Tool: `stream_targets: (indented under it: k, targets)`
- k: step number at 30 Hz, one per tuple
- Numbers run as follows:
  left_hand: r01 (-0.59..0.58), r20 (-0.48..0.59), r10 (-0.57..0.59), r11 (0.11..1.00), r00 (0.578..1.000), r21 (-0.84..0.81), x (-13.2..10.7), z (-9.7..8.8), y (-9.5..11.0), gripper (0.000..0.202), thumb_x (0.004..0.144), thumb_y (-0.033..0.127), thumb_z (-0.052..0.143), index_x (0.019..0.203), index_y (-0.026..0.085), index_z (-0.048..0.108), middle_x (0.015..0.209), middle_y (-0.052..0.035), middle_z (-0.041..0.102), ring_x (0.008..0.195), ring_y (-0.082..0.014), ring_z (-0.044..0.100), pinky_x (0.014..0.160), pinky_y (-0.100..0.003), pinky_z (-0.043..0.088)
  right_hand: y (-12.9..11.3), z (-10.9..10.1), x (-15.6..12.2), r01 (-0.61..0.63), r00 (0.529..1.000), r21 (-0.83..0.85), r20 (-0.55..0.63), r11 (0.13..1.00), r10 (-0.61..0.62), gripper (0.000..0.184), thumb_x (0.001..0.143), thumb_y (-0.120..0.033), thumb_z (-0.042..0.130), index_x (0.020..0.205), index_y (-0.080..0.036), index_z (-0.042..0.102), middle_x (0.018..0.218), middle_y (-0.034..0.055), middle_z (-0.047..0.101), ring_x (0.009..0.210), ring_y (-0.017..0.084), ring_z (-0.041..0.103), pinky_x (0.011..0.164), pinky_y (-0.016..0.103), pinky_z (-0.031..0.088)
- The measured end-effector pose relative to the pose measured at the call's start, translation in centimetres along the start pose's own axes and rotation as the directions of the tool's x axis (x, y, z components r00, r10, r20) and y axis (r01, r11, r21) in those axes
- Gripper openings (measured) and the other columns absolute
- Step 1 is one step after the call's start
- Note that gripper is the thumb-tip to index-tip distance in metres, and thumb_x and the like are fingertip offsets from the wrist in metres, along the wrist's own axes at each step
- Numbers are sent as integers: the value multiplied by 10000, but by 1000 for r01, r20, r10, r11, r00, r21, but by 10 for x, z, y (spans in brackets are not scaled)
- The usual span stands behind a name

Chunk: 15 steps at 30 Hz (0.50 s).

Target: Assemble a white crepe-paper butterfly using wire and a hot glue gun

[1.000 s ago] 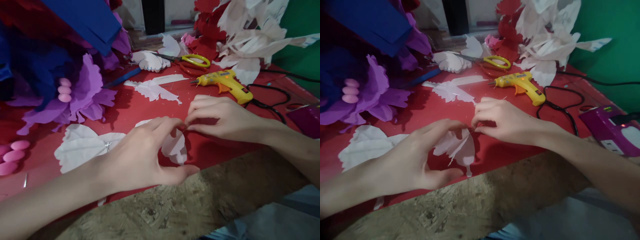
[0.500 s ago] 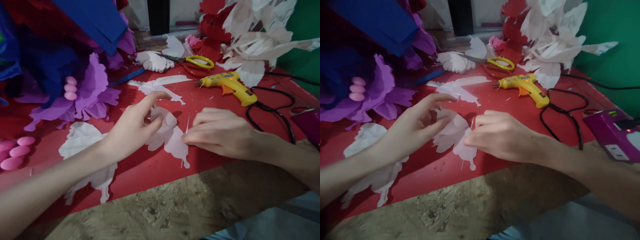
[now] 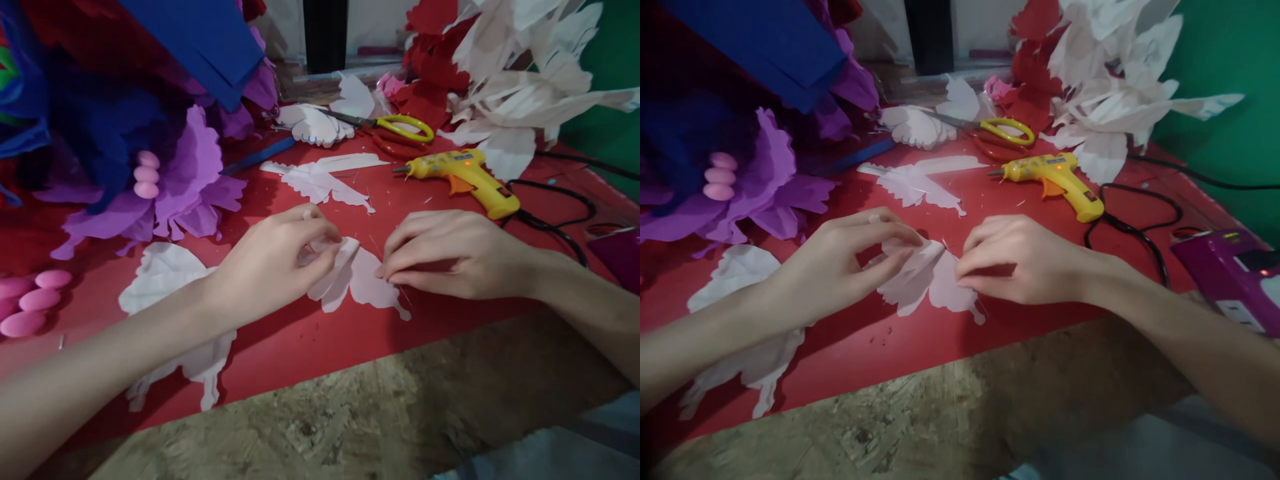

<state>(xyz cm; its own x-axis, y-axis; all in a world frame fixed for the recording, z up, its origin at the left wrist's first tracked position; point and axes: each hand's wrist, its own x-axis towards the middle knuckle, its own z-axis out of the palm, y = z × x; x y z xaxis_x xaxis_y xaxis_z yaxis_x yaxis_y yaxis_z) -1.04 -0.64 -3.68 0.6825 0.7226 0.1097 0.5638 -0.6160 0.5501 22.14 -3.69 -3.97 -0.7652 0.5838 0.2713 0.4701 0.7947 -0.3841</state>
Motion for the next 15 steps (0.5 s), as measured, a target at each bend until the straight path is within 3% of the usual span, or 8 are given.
stream_targets:
  k: [4, 6, 9, 12, 15]
  targets:
    - [-1, 3, 1, 1000, 1000, 10, -2, 1, 2, 303, 863, 333, 420, 898, 164, 670, 879, -51, 655, 792, -168, 613, 730, -275, 455, -1, -3, 2, -214, 977, 73, 0, 974, 215, 247, 886, -314, 500, 825, -180, 698, 807, 14, 656, 717, 66, 590, 690, 186, 449]
    - [1, -3, 0, 999, 1000, 44, -3, 2, 2, 264, 853, 287, 441, 930, 165, 661, 895, -46, 654, 807, -168, 614, 729, -269, 458, -7, -2, 4, -358, 930, 165, -21, 919, 366, 242, 862, -343, 529, 803, -174, 692, 788, 4, 659, 698, 63, 599, 658, 173, 450]
    - [4, -15, -3, 998, 1000, 64, -3, 2, 3, 226, 832, 218, 470, 952, 158, 653, 909, -38, 647, 814, -161, 611, 731, -256, 460, -21, 4, 7, -520, 827, 368, -9, 771, 562, 228, 823, -360, 561, 784, -169, 680, 746, -6, 662, 668, 67, 614, 595, 150, 455]
    - [-8, -39, 12, 996, 999, 84, -4, 2, 4, 208, 826, 199, 500, 960, 154, 652, 901, -29, 631, 755, -144, 604, 692, -246, 455, -32, 13, 11, -534, 803, 473, 27, 700, 595, 169, 806, -295, 572, 793, -163, 676, 733, -11, 664, 659, 59, 618, 583, 120, 463]
    - [-2, -11, 3, 991, 1000, 135, -6, 4, 4, 198, 822, 164, 503, 954, 163, 650, 941, -32, 623, 785, -157, 611, 681, -254, 450, -37, 22, 13, -478, 840, 440, -26, 761, 542, 130, 803, -224, 576, 764, -149, 675, 687, -20, 647, 571, 23, 564, 539, 90, 432]
